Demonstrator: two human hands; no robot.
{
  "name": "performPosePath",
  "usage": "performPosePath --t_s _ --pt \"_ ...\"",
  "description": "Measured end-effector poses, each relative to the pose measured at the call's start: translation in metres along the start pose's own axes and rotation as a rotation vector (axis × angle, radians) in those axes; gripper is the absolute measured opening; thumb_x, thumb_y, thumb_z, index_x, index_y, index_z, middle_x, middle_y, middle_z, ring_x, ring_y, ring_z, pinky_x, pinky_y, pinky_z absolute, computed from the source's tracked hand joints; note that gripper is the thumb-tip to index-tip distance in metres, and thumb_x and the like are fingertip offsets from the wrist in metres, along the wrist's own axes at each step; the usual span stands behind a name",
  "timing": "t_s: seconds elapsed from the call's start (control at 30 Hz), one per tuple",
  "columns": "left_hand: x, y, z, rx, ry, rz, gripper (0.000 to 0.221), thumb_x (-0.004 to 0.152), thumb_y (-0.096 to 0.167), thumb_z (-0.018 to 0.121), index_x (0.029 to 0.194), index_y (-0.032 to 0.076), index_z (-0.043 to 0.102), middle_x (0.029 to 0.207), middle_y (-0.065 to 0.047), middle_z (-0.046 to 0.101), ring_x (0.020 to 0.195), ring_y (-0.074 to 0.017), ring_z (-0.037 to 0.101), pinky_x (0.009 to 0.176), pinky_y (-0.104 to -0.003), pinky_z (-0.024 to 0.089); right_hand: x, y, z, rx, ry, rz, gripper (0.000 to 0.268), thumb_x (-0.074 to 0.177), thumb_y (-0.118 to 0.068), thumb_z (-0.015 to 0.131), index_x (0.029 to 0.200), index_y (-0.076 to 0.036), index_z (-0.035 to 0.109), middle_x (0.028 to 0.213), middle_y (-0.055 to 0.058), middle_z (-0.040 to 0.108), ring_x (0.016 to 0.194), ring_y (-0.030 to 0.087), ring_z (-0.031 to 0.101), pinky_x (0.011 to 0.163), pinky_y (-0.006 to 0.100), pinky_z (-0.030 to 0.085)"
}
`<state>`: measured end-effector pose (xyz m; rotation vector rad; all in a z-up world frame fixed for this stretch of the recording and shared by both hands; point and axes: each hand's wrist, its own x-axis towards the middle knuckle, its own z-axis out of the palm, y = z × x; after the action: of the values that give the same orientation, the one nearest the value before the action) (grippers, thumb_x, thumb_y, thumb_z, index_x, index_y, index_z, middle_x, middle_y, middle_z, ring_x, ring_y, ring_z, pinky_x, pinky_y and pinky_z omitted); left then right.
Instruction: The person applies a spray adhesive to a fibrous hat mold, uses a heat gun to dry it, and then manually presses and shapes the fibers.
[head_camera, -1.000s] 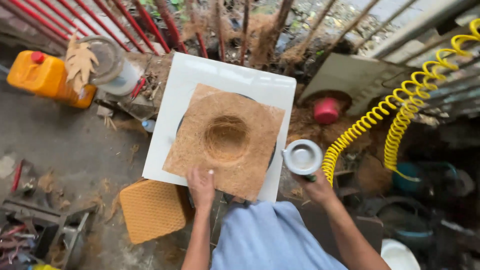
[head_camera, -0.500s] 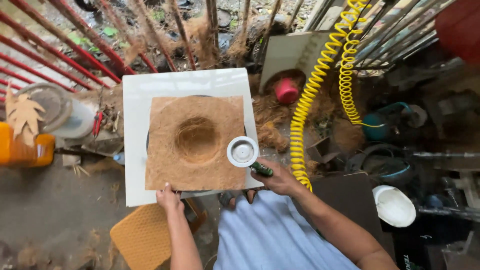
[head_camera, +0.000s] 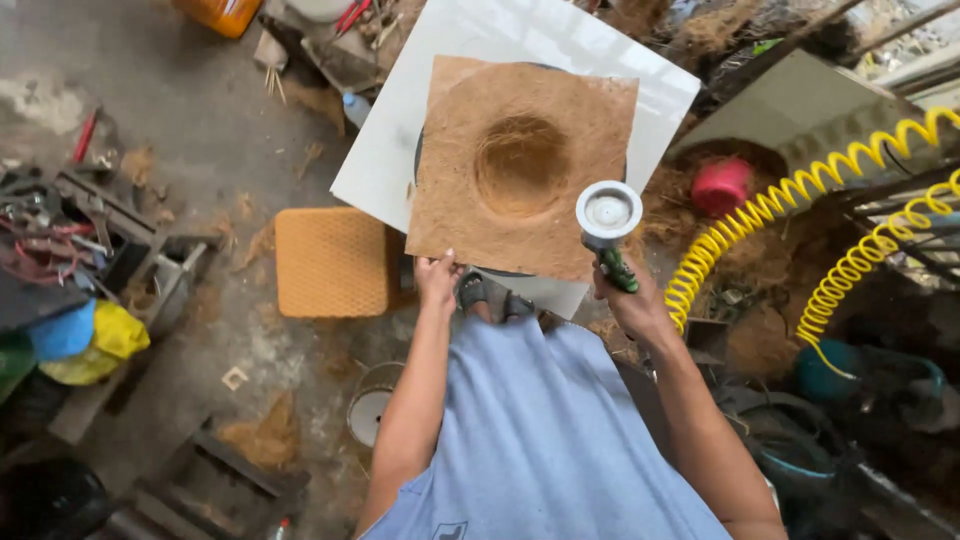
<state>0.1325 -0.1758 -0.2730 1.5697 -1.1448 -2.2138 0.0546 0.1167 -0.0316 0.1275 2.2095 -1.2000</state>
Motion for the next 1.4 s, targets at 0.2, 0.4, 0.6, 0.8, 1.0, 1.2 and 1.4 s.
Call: performPosePath --t_s 0.2,0.4,0.6,0.8,1.0,1.2,1.4 --pt "0.010 -0.040 -0.011 0.016 0.003 0.010 0.037 0.090 0.012 0.078 0.118 0.008 0.054 0.087 -0.005 0.063 0.070 -0.0173 0.065 0.071 -0.037 0.066 -0.009 -0.037 0.001 0.075 -0.041 -0.042 0.016 0.098 -0.019 0.060 0.084 -0.012 0.064 0.063 0.006 0.057 0.054 0.018 0.047 0.059 0.035 0.041" --pt "0.016 -0.071 -0.011 0.019 -0.008 0.027 0.041 0.089 0.013 0.079 0.119 0.004 0.052 0.085 -0.007 0.064 0.067 -0.0195 0.070 0.066 -0.033 0.066 -0.007 -0.045 0.006 0.074 -0.016 -0.124 0.036 0.097 -0.022 0.064 0.062 -0.012 0.059 0.048 0.003 0.052 0.045 0.013 0.048 0.053 0.028 0.041" --pt "0.007 -0.079 -0.008 0.019 -0.016 0.046 0.042 0.089 0.012 0.079 0.118 -0.001 0.052 0.083 -0.009 0.066 0.069 -0.0212 0.074 0.065 -0.032 0.065 0.004 -0.040 0.007 0.119 0.047 -0.063 0.038 0.094 -0.025 0.068 0.059 -0.013 0.058 0.047 0.004 0.050 0.042 0.015 0.050 0.048 0.029 0.042" --pt "-0.019 -0.077 -0.012 0.059 -0.056 0.003 0.043 0.088 0.015 0.081 0.117 0.000 0.053 0.081 -0.010 0.070 0.066 -0.0183 0.073 0.060 -0.028 0.062 0.026 -0.022 0.009 0.142 0.140 -0.061 0.038 0.093 -0.031 0.071 0.061 -0.013 0.060 0.050 0.005 0.053 0.047 0.015 0.054 0.051 0.028 0.044" --pt "-0.051 -0.012 -0.029 0.029 0.032 0.060 0.076 0.087 0.014 0.080 0.149 0.014 0.036 0.129 -0.018 0.057 0.101 -0.0295 0.068 0.080 -0.039 0.056 0.031 -0.008 0.021 0.211 0.205 -0.024 0.040 0.091 -0.031 0.074 0.060 -0.011 0.058 0.050 0.005 0.052 0.044 0.013 0.053 0.048 0.025 0.044" --pt "0.002 0.043 -0.019 0.156 -0.095 0.319 0.078 0.089 0.019 0.083 0.152 0.004 0.040 0.138 -0.034 0.053 0.129 -0.0421 0.057 0.105 -0.050 0.050 0.004 -0.020 0.052 0.264 0.246 0.043 0.042 0.090 -0.030 0.074 0.057 -0.011 0.057 0.047 0.005 0.050 0.039 0.013 0.049 0.041 0.027 0.040" --pt "0.035 0.085 0.012 0.502 -0.225 0.249 0.081 0.083 0.023 0.085 0.151 0.013 0.042 0.118 -0.021 0.069 0.106 -0.0295 0.071 0.087 -0.040 0.060 0.016 -0.001 0.096 0.383 0.324 0.093 0.040 0.095 -0.030 0.072 0.064 -0.010 0.057 0.049 0.006 0.047 0.037 0.014 0.045 0.038 0.028 0.038"
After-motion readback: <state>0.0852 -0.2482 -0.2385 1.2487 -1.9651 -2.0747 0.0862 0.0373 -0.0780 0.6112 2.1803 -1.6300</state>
